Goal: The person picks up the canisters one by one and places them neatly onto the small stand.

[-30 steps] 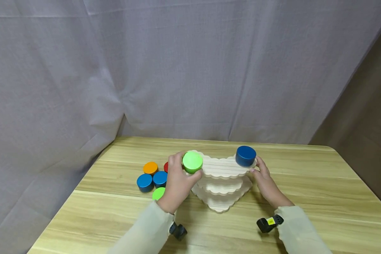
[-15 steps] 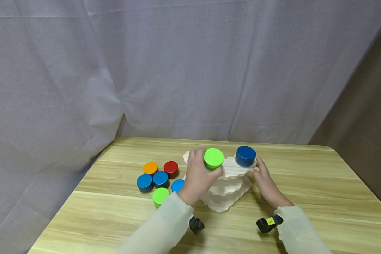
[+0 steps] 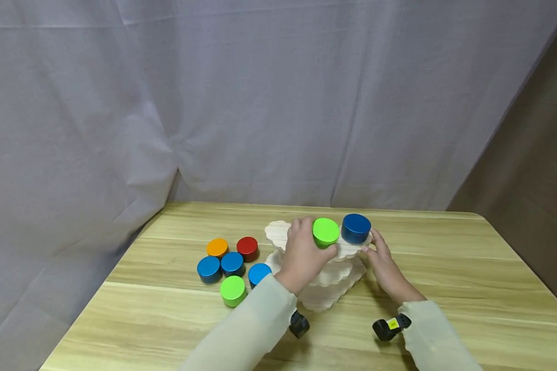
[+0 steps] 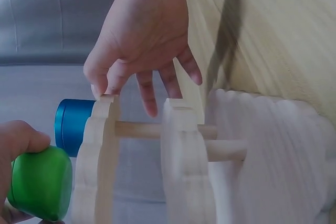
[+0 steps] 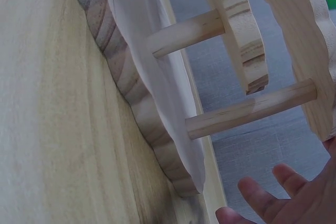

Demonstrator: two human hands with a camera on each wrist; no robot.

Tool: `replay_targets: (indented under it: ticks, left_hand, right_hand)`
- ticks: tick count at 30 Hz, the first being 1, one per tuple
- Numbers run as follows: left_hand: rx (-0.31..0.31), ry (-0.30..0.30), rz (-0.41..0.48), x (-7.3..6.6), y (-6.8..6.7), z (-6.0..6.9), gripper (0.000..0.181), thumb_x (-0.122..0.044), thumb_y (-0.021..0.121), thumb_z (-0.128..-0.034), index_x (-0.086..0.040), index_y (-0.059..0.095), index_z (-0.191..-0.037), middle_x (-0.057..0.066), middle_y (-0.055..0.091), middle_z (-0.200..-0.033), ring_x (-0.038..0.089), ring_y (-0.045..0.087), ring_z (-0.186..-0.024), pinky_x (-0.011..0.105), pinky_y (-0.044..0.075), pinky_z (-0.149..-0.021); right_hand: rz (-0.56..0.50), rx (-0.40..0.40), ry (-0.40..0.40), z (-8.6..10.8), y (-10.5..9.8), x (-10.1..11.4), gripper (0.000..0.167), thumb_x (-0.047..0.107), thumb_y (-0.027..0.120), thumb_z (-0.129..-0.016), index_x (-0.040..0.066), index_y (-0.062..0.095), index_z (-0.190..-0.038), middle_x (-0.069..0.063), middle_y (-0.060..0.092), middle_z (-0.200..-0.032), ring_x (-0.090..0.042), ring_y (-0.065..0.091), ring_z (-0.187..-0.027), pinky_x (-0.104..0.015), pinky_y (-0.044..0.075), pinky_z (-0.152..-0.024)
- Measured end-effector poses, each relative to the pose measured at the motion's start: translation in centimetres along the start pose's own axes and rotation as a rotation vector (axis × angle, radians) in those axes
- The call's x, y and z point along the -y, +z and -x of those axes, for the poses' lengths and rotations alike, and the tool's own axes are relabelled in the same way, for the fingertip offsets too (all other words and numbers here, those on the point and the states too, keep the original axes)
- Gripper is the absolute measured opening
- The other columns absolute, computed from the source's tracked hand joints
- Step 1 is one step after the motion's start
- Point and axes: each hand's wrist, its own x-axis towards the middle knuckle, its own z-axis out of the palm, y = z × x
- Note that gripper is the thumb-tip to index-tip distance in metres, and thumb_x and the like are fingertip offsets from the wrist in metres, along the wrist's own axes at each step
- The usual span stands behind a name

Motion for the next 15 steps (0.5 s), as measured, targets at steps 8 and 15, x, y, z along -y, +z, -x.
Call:
replay_targets:
  ticks: [8, 15]
  left_hand:
    - [0.057, -0.011, -0.078, -0.82, 0.15, -0.50, 0.061, -0.031, 0.082, -0.0747, -0.011, 0.053, -0.125, 0.004, 0.051, -0.111, 0.017, 0.048, -0.101, 0.030, 0.046, -0.080]
    - [0.096, -0.013, -0.146, -0.89, 0.25, -0.65, 0.063, -0.035, 0.081, -0.0751, -0.010, 0.053, -0.125, 0.003, 0.052, -0.108, 0.016, 0.048, -0.098, 0.028, 0.046, -0.078]
  right_hand:
    - [0.003, 0.012, 0.020, -0.01, 0.03, 0.06, 0.061, 0.022, 0.033, -0.102, 0.007, 0.004, -0.154, -0.028, 0.012, -0.148, -0.048, 0.009, -0.137, -0.074, 0.012, -0.101]
    - [0.017, 0.008, 0.025, 0.15, 0.07, 0.14, 0.062, 0.025, 0.033, -0.103, 0.007, 0.003, -0.154, -0.029, 0.013, -0.147, -0.048, 0.010, -0.137, -0.075, 0.012, -0.101]
